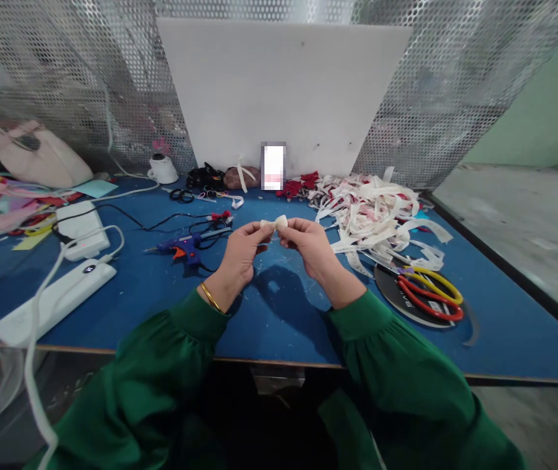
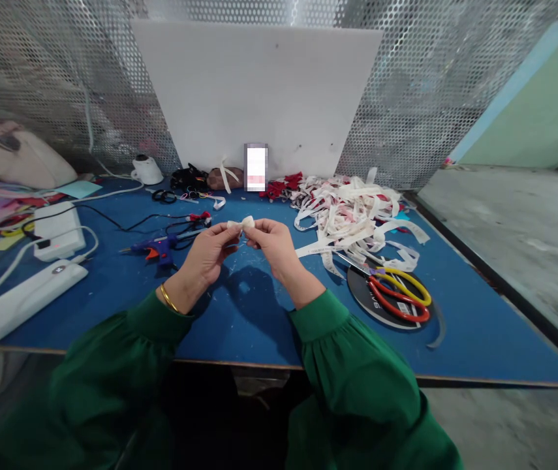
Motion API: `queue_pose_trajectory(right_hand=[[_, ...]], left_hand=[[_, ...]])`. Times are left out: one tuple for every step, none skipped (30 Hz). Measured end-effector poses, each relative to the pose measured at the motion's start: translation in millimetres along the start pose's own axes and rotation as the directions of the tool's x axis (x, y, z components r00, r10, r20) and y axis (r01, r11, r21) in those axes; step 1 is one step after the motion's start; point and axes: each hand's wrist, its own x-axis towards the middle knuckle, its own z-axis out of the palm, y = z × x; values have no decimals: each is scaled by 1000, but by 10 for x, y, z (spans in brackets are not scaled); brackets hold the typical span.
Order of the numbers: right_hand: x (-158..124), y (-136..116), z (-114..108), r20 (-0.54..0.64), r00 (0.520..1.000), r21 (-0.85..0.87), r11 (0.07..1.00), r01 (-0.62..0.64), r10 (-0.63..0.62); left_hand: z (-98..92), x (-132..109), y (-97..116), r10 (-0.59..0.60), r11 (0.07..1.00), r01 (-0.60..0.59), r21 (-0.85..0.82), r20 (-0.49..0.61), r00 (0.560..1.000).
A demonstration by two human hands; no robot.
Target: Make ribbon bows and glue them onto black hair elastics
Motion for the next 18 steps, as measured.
queue_pose_trajectory(right_hand=[[-4,-2,4,0,1000,-9,1000,-2,2],[-8,0,10,0,1000,-14,1000,-6,6],[-12,4,16,0,1000,-12,1000,-10,10],[-14,10,23,0,1000,-10,1000,-11,11],[-16,18,30,-1,1000,-9,1000,-9,9],[-18,26,35,-1,1000,-12,1000,-5,5],[-19,33,39,0,1000,-19,1000,1,-1],[-21,39,42,2,1000,-29,1000,7,-7],[-24,42,43,6,1000,-40,999,13,-13],[-27,43,44,10,1000,-49,999,17,-17],[-30,41,46,16,1000,-52,998,18,-17],[-34,38,48,23,1000,-50,999,16,-15],[-39,33,52,32,999,-44,999,11,-9],[-44,28,58,43,999,-38,999,6,-4],[-49,23,65,56,998,-36,999,2,0],[-55,20,73,70,998,-41,999,-2,5],[-60,18,80,82,997,-52,999,-4,8],[-65,19,88,87,996,-65,998,-2,7]], left_hand=[[1,4,-4,14,1000,-14,-2,-16,1000],[1,8,-8,23,1000,-23,-8,-25,999],[2,11,-11,27,1000,-27,-15,-28,999],[3,13,-12,28,999,-29,-21,-27,999],[5,12,-10,26,999,-26,-24,-25,999],[6,9,-7,20,999,-20,-27,-23,1000],[8,4,-4,11,1000,-11,-28,-22,1000],[11,0,0,0,1000,-1,-27,-22,1000],[13,-4,3,-7,1000,6,-24,-22,1000],[15,-6,3,-10,1000,10,-21,-24,1000],[16,-6,1,-9,1000,8,-22,-25,1000],[17,-4,-4,-4,1000,3,-28,-26,1000],[18,-1,-11,2,999,-3,-39,-28,1000],[19,4,-19,10,999,-11,-51,-30,999],[19,9,-28,19,998,-21,-63,-32,999],[20,12,-36,30,997,-32,-71,-33,999],[22,14,-43,41,996,-44,-75,-32,999],[23,13,-47,51,996,-53,-75,-29,998]])
